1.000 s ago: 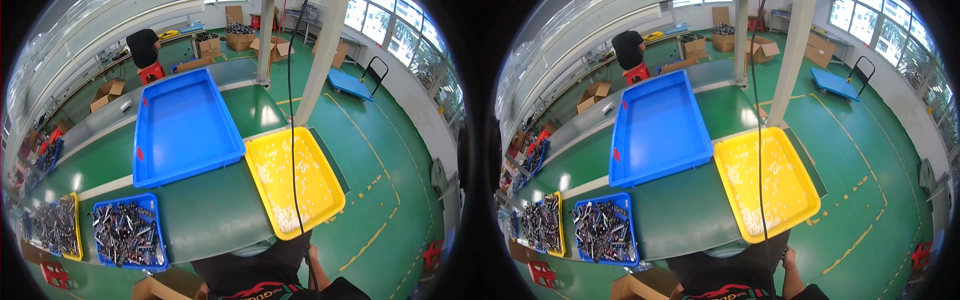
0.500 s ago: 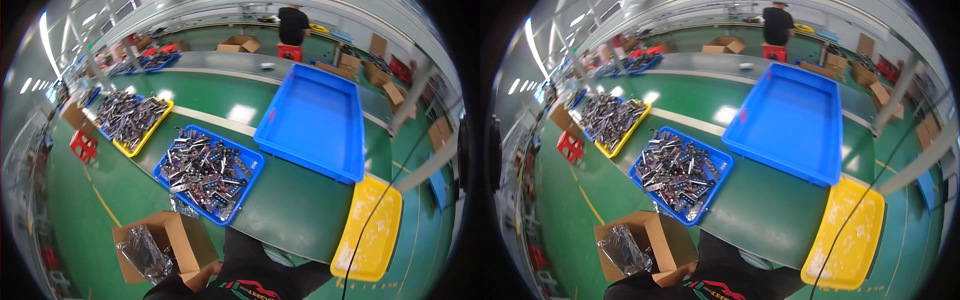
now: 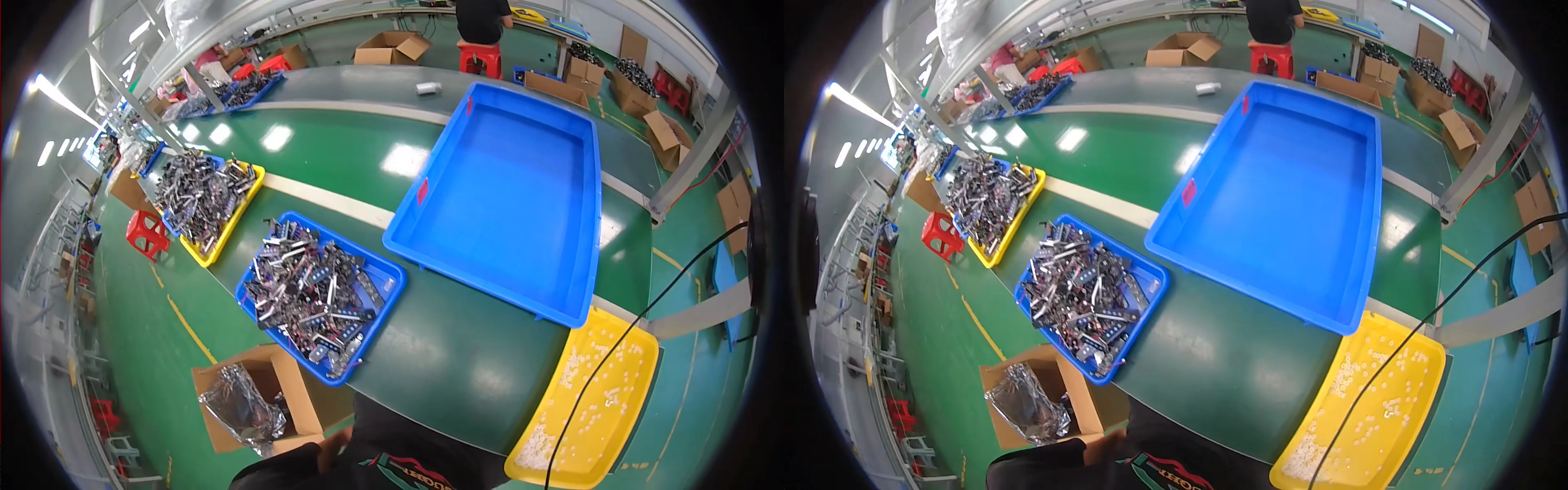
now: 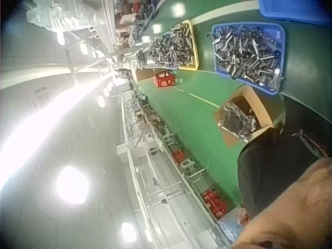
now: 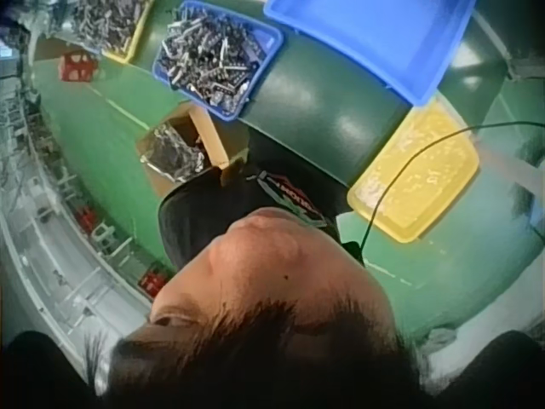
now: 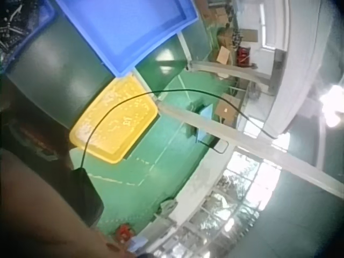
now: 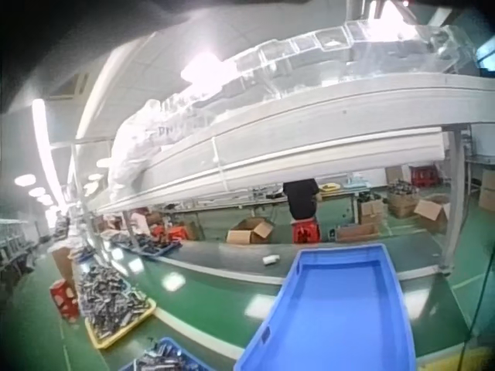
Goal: The person assembles small electronic components by hand at a factory workstation. They repeatedly pick up a small circuit board from a blue tray and attach a white plastic piece from a yellow tray, then place the assembled unit into a separate blue tray.
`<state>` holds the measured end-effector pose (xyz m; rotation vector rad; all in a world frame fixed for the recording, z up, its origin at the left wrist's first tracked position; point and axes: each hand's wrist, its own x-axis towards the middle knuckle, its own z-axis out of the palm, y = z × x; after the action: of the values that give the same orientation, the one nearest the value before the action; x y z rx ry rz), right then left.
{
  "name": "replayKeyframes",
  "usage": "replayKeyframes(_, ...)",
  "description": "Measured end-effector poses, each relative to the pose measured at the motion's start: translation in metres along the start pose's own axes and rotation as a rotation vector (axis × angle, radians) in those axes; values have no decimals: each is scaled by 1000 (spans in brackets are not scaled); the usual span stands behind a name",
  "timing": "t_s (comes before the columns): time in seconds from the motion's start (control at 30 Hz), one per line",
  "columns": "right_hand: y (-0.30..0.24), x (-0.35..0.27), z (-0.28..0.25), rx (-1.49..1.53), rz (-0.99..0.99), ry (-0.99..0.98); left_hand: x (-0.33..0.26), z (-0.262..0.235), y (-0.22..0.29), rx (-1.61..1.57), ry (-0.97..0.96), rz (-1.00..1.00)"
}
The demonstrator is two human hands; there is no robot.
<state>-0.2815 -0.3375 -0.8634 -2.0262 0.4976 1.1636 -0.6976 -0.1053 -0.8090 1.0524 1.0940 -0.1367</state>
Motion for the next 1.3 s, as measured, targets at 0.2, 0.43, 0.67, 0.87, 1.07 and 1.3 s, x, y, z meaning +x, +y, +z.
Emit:
replayKeyframes(0.2, 54, -7, -9, 17, -57, -20, 85, -88, -36, 1245, 118, 225)
replayKeyframes(0.43, 75, -30, -32, 30, -92, 48, -22, -28, 223, -764, 599, 591)
replayKeyframes(0.67, 83, -41, -27, 8, -112, 24, -82, -28, 301, -737, 515, 876)
replayKeyframes(0.87, 91, -44, -30, 29, -111, 43, -66, -33, 313, -611, 796, 754)
replayKeyframes(1.07, 106, -47, -48, 68, -91, 89, -63, -46, 318, -639, 809, 844)
replayKeyframes(1.3, 118, -53, -81, 151, 66, 55, -79, -41, 343, -809, 673, 997)
